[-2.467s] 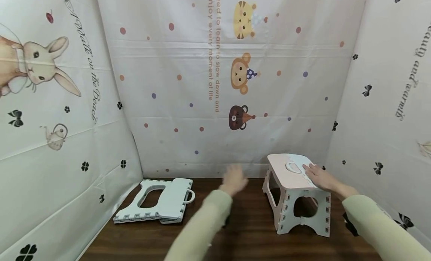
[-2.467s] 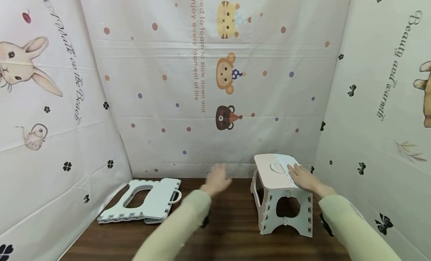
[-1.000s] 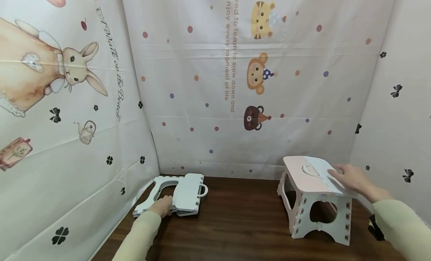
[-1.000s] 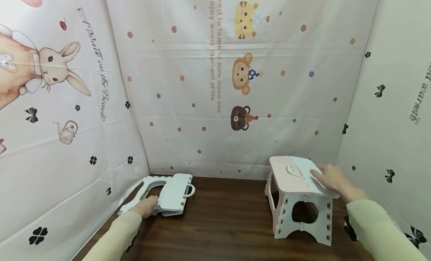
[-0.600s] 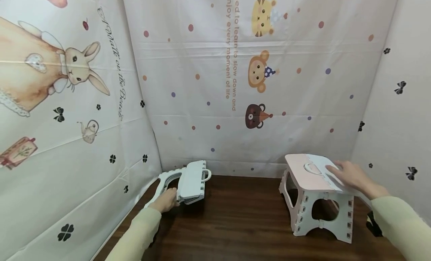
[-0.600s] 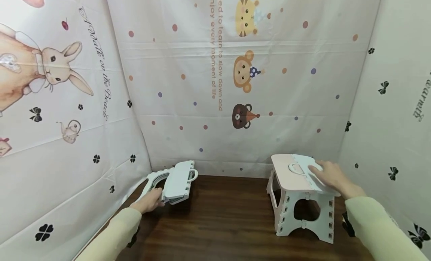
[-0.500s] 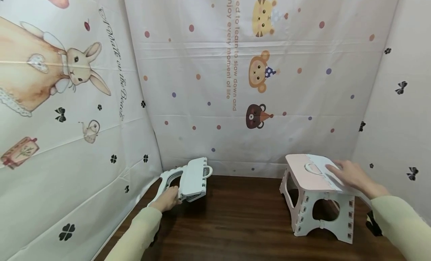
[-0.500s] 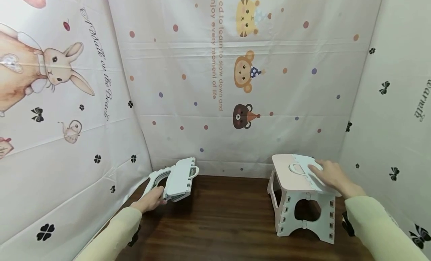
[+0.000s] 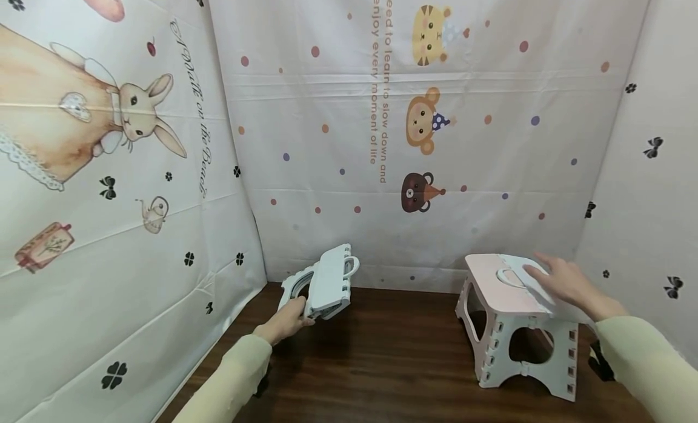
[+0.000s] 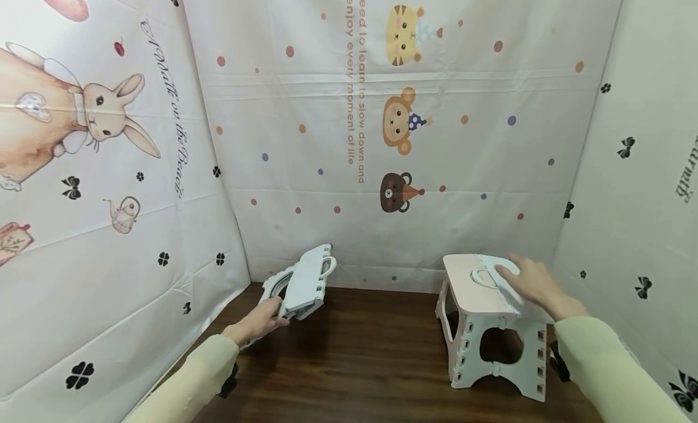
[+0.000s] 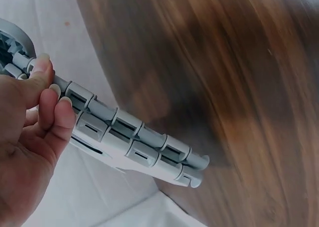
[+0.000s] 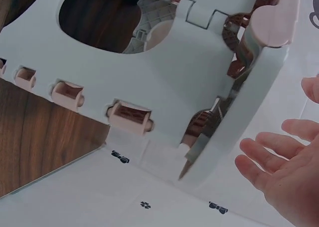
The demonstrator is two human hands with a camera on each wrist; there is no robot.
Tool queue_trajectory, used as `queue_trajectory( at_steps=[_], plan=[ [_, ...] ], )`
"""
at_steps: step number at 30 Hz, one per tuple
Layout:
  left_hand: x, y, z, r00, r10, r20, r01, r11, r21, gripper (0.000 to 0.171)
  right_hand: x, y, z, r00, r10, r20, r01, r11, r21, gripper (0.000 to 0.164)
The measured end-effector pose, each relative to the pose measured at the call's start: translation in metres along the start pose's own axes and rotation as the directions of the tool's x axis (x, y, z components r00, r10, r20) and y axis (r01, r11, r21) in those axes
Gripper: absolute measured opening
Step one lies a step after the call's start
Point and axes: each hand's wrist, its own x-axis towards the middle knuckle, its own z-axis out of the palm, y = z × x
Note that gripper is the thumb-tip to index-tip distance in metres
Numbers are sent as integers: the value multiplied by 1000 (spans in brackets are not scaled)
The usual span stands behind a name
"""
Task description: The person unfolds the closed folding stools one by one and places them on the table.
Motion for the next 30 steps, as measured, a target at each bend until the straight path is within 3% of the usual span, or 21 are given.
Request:
queue_trajectory(
  at_steps=[10,19,25,30],
  plan=[
    [11,32,10,998,54,21,-50,990,-133,21,13,-25,2,1000,-6,14,7,1000,-15,75],
    [26,63,23,995,93,40,-81,967,-241,19,32,-62,-2,997,-73,14,74,997,-3,74],
    [33,86,32,994,108,-2,-105,955,-278,23,42,-91,1,991,-136,16,136,991,11,72],
    [38,108,44,990,131,-49,-140,922,-360,22,52,-114,8,982,-189,-4,189,981,34,65]
  ],
)
